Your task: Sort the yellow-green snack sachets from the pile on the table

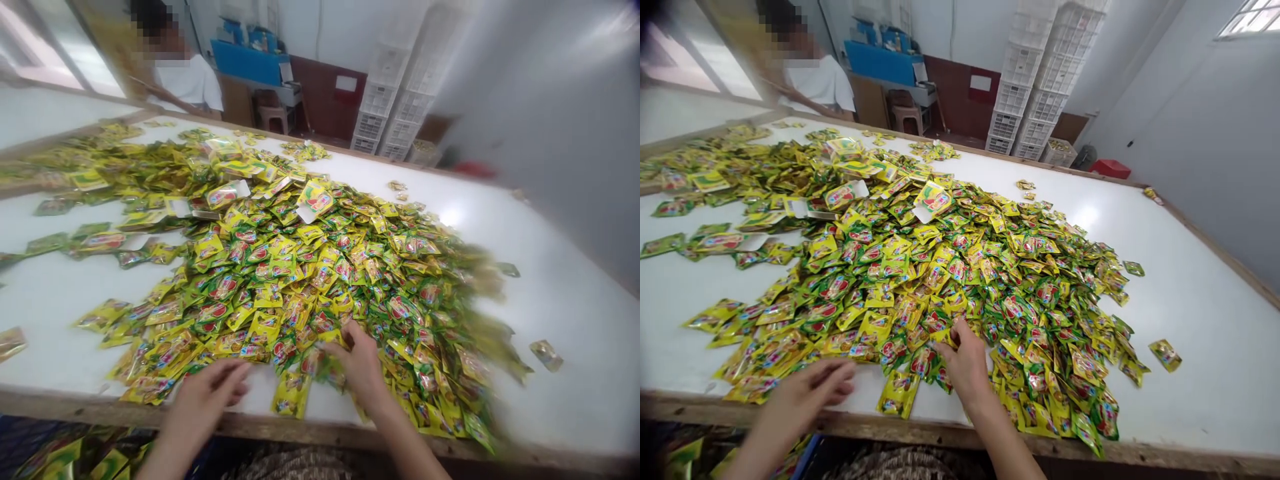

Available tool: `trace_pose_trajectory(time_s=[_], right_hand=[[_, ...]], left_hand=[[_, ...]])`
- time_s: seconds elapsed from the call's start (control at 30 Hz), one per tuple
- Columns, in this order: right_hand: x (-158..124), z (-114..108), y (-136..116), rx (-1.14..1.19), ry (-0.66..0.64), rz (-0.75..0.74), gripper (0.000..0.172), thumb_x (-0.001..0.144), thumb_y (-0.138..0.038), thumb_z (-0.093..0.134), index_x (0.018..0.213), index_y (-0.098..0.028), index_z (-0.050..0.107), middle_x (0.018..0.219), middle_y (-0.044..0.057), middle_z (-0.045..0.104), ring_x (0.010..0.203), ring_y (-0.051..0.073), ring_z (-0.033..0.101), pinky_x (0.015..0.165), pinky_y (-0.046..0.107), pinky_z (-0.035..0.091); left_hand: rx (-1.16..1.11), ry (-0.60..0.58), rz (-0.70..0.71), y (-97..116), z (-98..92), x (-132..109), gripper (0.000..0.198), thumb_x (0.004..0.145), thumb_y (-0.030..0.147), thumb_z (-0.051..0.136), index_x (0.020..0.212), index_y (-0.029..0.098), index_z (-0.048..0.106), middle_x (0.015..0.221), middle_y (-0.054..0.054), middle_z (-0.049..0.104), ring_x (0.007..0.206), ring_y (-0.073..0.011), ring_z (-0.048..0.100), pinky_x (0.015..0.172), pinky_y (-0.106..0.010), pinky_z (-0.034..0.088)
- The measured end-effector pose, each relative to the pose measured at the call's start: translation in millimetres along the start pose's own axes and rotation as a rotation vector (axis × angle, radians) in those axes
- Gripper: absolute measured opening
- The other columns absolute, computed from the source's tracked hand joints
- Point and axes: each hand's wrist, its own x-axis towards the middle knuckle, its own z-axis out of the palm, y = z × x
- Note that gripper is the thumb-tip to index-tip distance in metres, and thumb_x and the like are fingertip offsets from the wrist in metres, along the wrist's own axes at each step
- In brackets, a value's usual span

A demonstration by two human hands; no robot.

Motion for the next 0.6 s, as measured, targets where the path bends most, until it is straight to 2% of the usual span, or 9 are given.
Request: trace_pose_trajectory(time_s=[0.03, 0.1, 0.17, 0.27, 0.33, 0.4, 0.5, 0.6], right_hand=[[-2, -3, -1, 0.104, -0.013, 0.023, 0.035, 0.072, -0.024, 0.074, 0.067, -0.021, 0.039, 0.061, -0.009, 0.032, 0.057, 0.011, 0.032, 0.054, 0.022, 0.026], [-6, -3, -5, 0.303, -0.052, 0.076, 0.034, 0.069, -0.024, 0.076, 0.068, -0.021, 0.042, 0.061, -0.009, 0.033, 0.056, 0.010, 0.033, 0.052, 0.021, 0.026], [-10, 5, -13, 0.479, -0.117, 0.131, 0.033, 0.066, -0.024, 0.079, 0.070, -0.021, 0.046, 0.059, -0.009, 0.039, 0.055, 0.010, 0.036, 0.052, 0.021, 0.028], [-14, 31, -24, 0.687, -0.201, 0.177, 0.033, 0.061, -0.023, 0.082, 0.073, -0.019, 0.051, 0.062, -0.007, 0.052, 0.058, 0.011, 0.045, 0.054, 0.021, 0.034], [-15, 47, -28, 0.764, -0.232, 0.193, 0.032, 0.060, -0.021, 0.082, 0.075, -0.019, 0.054, 0.066, -0.005, 0.058, 0.060, 0.012, 0.050, 0.055, 0.021, 0.038], [-17, 55, -28, 0.775, -0.250, 0.194, 0.029, 0.061, -0.020, 0.080, 0.076, -0.019, 0.055, 0.067, -0.005, 0.059, 0.060, 0.012, 0.051, 0.055, 0.021, 0.040], [-19, 53, -26, 0.726, -0.238, 0.176, 0.029, 0.064, -0.023, 0.079, 0.076, -0.020, 0.053, 0.062, -0.007, 0.054, 0.055, 0.011, 0.048, 0.049, 0.020, 0.039], [-21, 42, -23, 0.625, -0.153, 0.118, 0.033, 0.064, -0.027, 0.081, 0.086, -0.020, 0.057, 0.075, -0.003, 0.058, 0.067, 0.014, 0.054, 0.056, 0.021, 0.045]], left_hand=[[0.032, 0.042, 0.005, 4, 17.7, 8, 0.044, 0.071, 0.061, 0.067, 0.084, 0.019, 0.072, 0.070, -0.003, 0.073, 0.063, -0.0243, 0.069, 0.059, -0.032, 0.054], [0.076, 0.099, 0.049, 12, 48.7, 19, 0.037, 0.071, 0.058, 0.068, 0.074, 0.021, 0.070, 0.062, -0.002, 0.068, 0.061, -0.0234, 0.065, 0.060, -0.030, 0.049], [0.099, 0.138, 0.105, 18, 66.8, 21, 0.031, 0.072, 0.053, 0.069, 0.069, 0.022, 0.069, 0.062, -0.001, 0.066, 0.064, -0.0223, 0.061, 0.063, -0.029, 0.045], [-0.012, 0.114, 0.199, 22, 68.8, 12, 0.024, 0.075, 0.044, 0.067, 0.069, 0.021, 0.067, 0.074, -0.001, 0.066, 0.074, -0.0209, 0.059, 0.068, -0.026, 0.043], [-0.203, 0.027, 0.226, 24, 62.4, 3, 0.020, 0.078, 0.039, 0.066, 0.071, 0.021, 0.064, 0.080, -0.001, 0.065, 0.081, -0.0202, 0.058, 0.073, -0.024, 0.044], [-0.370, -0.076, 0.206, 27, 57.8, -5, 0.019, 0.080, 0.037, 0.065, 0.072, 0.020, 0.061, 0.078, 0.000, 0.061, 0.081, -0.0183, 0.055, 0.073, -0.023, 0.043], [-0.469, -0.111, 0.175, 29, 61.0, -13, 0.021, 0.079, 0.036, 0.068, 0.071, 0.020, 0.058, 0.071, 0.003, 0.053, 0.072, -0.0149, 0.048, 0.066, -0.020, 0.040], [-0.540, -0.058, 0.161, 29, 71.4, -14, 0.022, 0.077, 0.036, 0.070, 0.070, 0.020, 0.057, 0.069, 0.004, 0.051, 0.069, -0.0141, 0.045, 0.063, -0.019, 0.039]])
